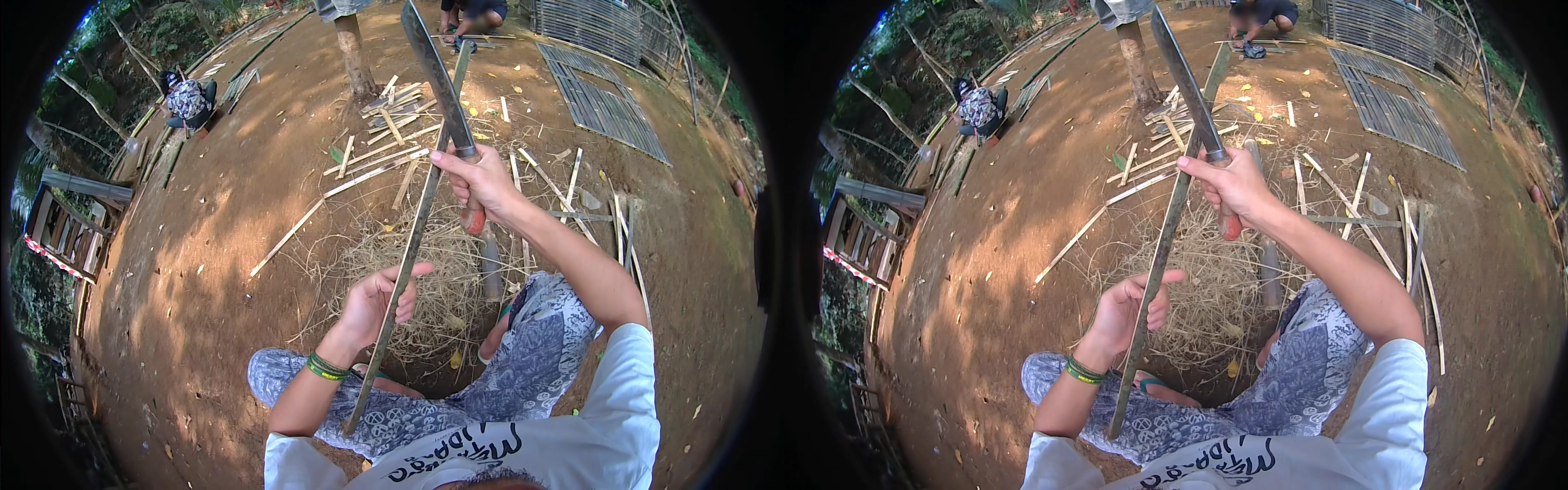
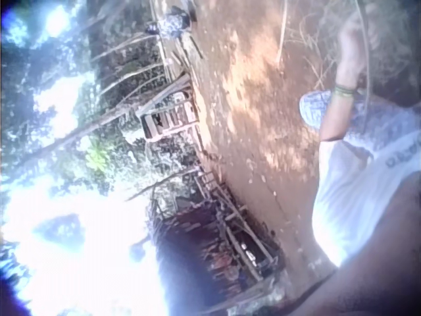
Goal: The person sits on the ground and uses a machete to split long bamboo poles into thin strips. They hold the bamboo vertically and strike it with the blade to separate the material, occasionally inspecting the resulting strips.
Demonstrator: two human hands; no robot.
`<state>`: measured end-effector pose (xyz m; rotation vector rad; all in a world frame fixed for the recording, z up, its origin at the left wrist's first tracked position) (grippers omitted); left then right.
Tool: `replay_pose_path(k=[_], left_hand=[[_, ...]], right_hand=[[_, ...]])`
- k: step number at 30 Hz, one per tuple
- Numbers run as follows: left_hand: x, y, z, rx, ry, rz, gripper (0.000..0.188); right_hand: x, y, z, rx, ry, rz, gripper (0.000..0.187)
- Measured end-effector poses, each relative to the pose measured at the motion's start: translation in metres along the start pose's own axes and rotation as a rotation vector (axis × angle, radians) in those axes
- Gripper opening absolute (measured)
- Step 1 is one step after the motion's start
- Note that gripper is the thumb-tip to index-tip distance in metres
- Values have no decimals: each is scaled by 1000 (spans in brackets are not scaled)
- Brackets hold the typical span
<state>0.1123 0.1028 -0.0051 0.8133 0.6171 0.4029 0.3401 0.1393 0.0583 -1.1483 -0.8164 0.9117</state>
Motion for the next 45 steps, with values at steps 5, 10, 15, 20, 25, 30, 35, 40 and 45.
replay_pose_path(k=[5, 10, 15, 20, 25, 30, 35, 40, 45], left_hand=[[0, 8, 6, 4, -177, 49, 59], [16, 29, 17, 252, -101, 150, 58], [35, 101, 49, 611, 112, 605, 49], [38, 184, 79, 529, 159, 924, 45], [28, 228, 90, 562, 154, 1029, 36], [15, 235, 72, 575, 231, 1067, 19], [2, 242, 53, 583, 338, 1140, 19], [-3, 233, 49, 619, 377, 1208, 19], [-8, 225, 64, 600, 270, 1213, 19]], right_hand=[[-4, -11, 0, 52, 37, 2, 32], [-9, -28, 2, 33, 60, -64, 31], [-13, -48, 12, -21, 22, -166, 28], [-18, -44, 19, -72, -81, -167, 31], [-27, -33, 33, -167, -189, -133, 32], [-29, -31, 34, -71, -169, -109, 33], [-28, -36, 30, -31, -121, -159, 28], [-28, -34, 31, -108, -108, -130, 32], [-23, -17, 35, -155, -145, -165, 37]])
Point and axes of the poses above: each hand's wrist, its own x-axis towards the middle knuckle, its own z-axis out of the palm, y = z × x, the point moved 6 cm from there along x, towards the middle knuckle, and after that the axes turned 9 degrees about y, right-handed, at the moved point
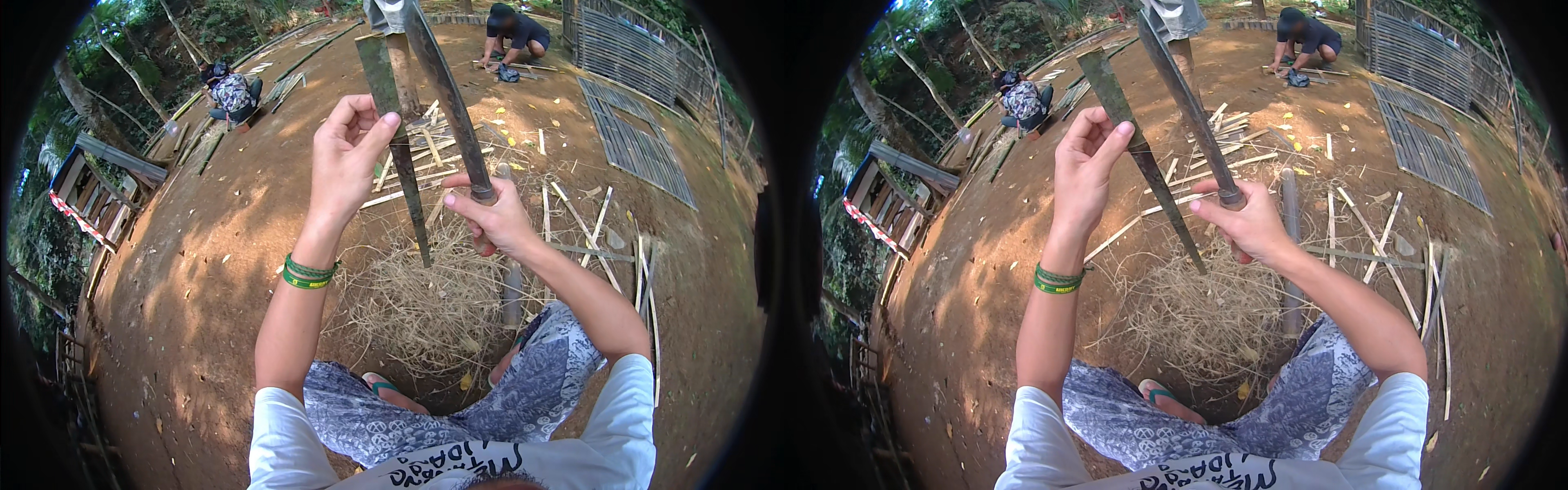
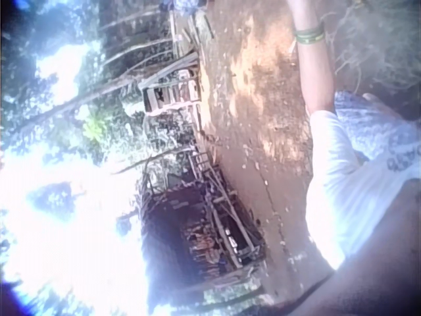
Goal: The person sits on the ground and uses a machete to split long bamboo poles into thin strips. They hold the bamboo vertically and strike it with the blade to separate the material, occasionally inspecting the resulting strips.
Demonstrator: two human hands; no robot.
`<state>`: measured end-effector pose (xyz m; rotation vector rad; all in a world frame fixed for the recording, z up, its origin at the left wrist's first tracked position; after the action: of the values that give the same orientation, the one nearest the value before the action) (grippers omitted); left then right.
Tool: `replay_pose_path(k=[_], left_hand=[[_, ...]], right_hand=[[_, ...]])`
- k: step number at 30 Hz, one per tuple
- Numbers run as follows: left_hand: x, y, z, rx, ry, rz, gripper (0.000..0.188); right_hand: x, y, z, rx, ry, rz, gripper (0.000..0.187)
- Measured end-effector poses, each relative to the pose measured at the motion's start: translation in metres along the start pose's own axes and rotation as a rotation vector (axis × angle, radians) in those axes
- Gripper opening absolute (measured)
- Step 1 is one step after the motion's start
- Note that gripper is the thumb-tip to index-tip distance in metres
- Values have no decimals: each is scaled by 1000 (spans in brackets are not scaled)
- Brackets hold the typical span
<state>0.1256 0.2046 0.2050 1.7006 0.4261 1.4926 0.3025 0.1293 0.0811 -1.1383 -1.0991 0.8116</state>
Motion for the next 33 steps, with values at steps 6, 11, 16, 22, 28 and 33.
replay_pose_path(k=[6, 11, 16, 22, 28, 33], left_hand=[[-13, 8, 25, -105, -45, -23, 23], [-45, -22, 21, -140, 136, -64, 41], [-144, -114, 25, -109, 65, -246, 50], [-159, -129, 41, -99, 81, -389, 29], [-127, -109, 29, -64, 103, -398, 34], [-112, -92, 48, -34, 58, -394, 33]], right_hand=[[-6, 1, 23, 20, -18, 62, 30], [-9, -6, 26, 68, 19, 18, 26], [-8, -8, 22, 149, 81, 9, 24], [9, -4, 0, 73, 173, -58, 35], [15, -22, -49, -599, 349, -426, 29], [4, -32, -25, -776, 144, -715, 18]])
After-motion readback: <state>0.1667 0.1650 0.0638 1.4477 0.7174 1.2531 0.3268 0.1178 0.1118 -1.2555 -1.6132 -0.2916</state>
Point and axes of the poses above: each hand's wrist, its own x-axis towards the middle knuckle, its own z-axis out of the palm, y = z × x, the point moved 6 cm from there along x, towards the middle knuckle, and after that the axes turned 9 degrees about y, right-handed, at the moved point
